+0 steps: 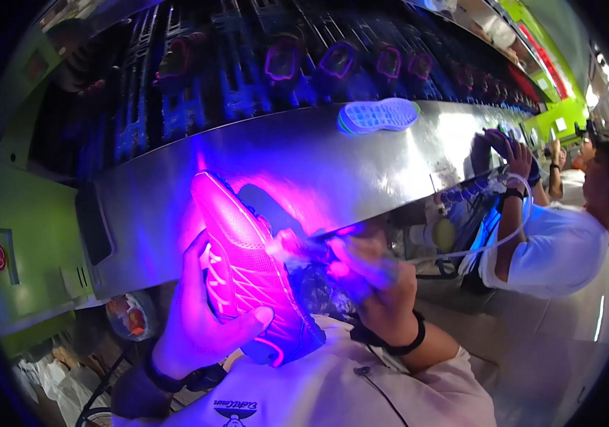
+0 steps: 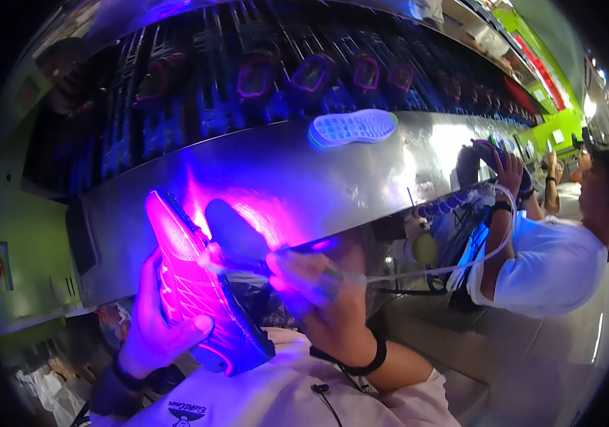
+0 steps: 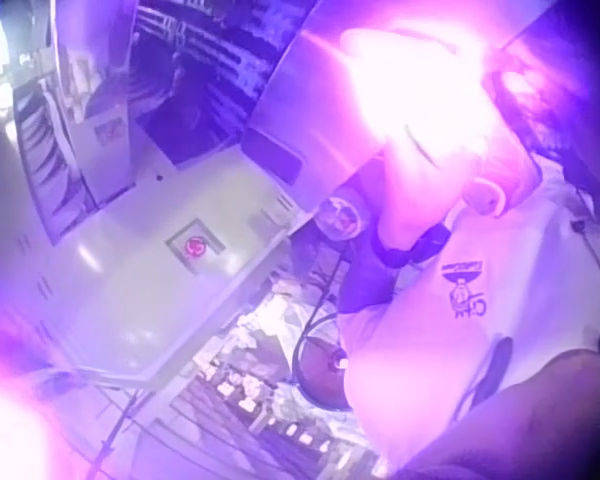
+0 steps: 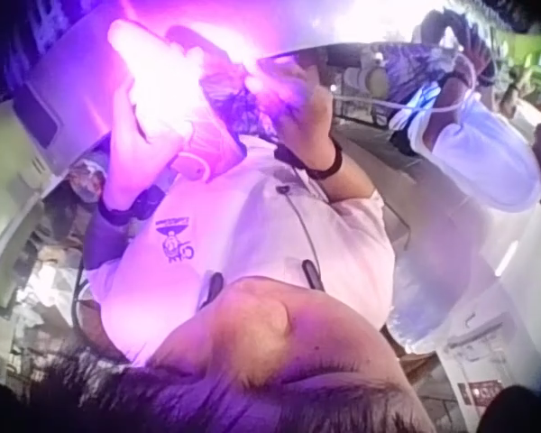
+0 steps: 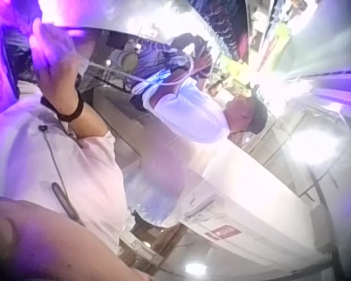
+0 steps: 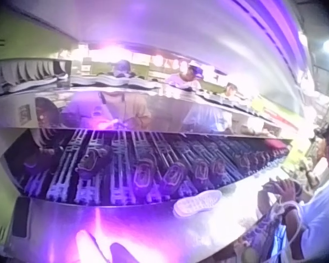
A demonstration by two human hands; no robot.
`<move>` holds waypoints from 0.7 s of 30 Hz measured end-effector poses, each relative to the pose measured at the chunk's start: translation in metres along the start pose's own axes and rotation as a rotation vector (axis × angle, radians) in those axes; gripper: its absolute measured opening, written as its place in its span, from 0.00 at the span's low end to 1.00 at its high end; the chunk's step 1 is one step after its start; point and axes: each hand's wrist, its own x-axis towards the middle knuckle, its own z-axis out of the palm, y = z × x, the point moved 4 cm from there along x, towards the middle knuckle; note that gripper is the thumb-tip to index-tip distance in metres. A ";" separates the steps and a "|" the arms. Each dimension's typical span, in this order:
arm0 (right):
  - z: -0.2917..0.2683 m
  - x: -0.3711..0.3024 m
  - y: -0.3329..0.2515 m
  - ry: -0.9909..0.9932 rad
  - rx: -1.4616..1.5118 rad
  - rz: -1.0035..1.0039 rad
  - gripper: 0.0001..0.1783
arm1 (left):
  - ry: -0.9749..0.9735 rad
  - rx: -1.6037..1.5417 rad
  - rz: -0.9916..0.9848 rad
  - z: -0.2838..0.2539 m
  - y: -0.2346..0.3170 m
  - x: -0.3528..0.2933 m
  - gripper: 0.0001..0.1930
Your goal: Applying glue or adhesive to the seams and soles of shoes using a brush at a manufacturing conveyor belt.
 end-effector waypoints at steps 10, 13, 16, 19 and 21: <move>-0.001 -0.005 0.007 -0.100 0.138 0.165 0.17 | 0.147 0.054 -0.055 -0.015 -0.001 0.005 0.50; 0.000 -0.011 0.012 -0.151 0.123 0.179 0.17 | 0.172 0.030 -0.086 -0.021 -0.001 0.011 0.47; 0.000 -0.014 0.018 -0.189 0.132 0.214 0.17 | 0.212 -0.098 -0.151 -0.023 -0.007 0.015 0.44; -0.005 -0.014 0.022 -0.163 0.092 0.140 0.20 | 0.279 -0.247 -0.209 -0.024 -0.017 0.015 0.41; -0.010 -0.014 0.020 -0.240 0.126 0.277 0.20 | 0.313 -0.284 -0.227 -0.027 -0.023 0.016 0.40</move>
